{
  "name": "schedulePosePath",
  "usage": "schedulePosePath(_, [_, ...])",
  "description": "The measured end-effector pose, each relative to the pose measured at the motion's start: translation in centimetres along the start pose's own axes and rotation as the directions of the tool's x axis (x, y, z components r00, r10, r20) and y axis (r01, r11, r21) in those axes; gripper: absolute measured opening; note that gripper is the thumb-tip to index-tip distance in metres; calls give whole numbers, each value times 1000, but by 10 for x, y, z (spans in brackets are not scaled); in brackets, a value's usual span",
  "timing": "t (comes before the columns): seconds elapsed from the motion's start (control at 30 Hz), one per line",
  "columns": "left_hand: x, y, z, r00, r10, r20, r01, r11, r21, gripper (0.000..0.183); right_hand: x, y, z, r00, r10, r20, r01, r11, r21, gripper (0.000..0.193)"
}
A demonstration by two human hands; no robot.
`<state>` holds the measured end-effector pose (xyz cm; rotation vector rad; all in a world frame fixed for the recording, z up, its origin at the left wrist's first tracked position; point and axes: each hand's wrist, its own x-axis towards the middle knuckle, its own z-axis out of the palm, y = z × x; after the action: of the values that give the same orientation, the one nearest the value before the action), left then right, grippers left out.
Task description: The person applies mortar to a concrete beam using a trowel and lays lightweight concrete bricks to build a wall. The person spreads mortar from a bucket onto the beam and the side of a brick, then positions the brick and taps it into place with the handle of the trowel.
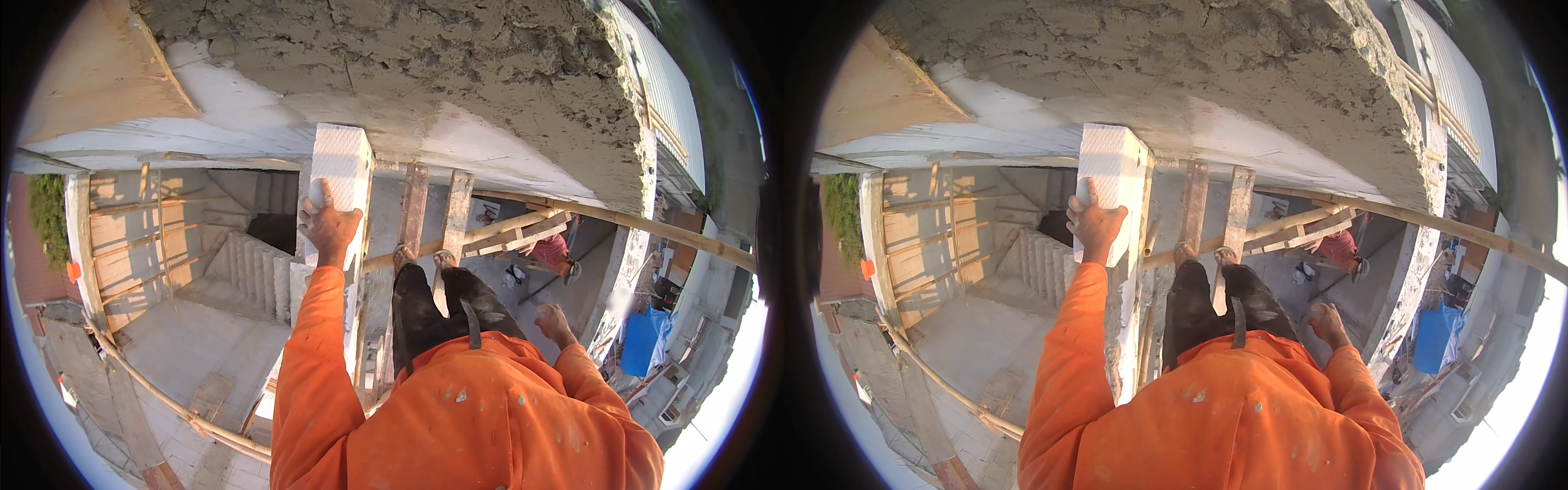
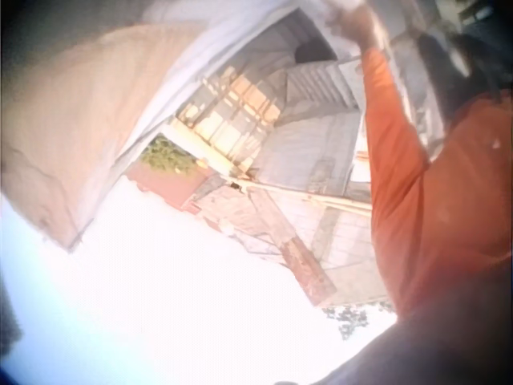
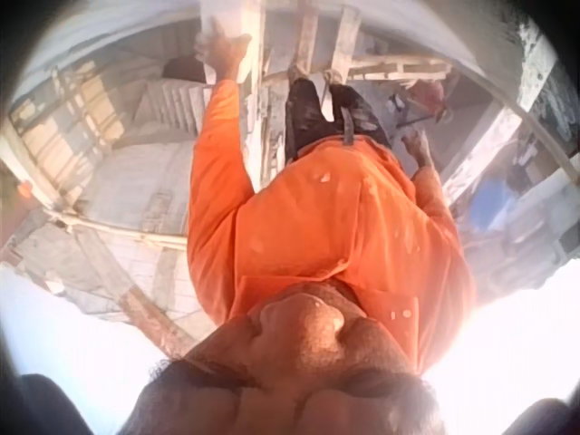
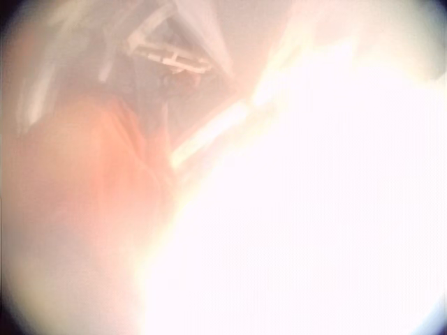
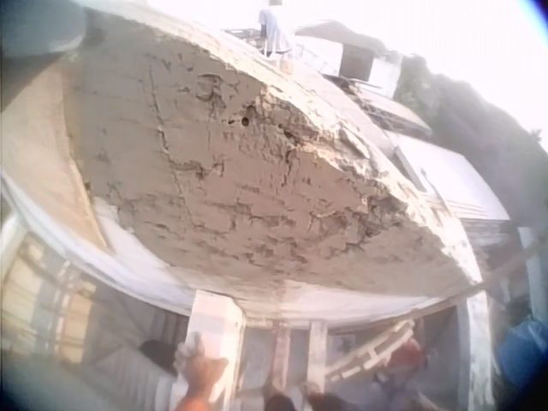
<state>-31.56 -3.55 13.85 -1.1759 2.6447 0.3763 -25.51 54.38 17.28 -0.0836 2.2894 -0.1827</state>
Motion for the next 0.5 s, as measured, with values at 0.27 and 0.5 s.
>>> schedulePosePath(0.27, [1,-7,0,1000,6,22,-5,997,-76,94,38,2,-13,973,-227,38,230,964,-134,35])
schedulePosePath(0.5, [-4,-10,-17,999,25,48,-18,990,-141,97,39,-43,-49,900,-431,-65,395,868,-300,24])
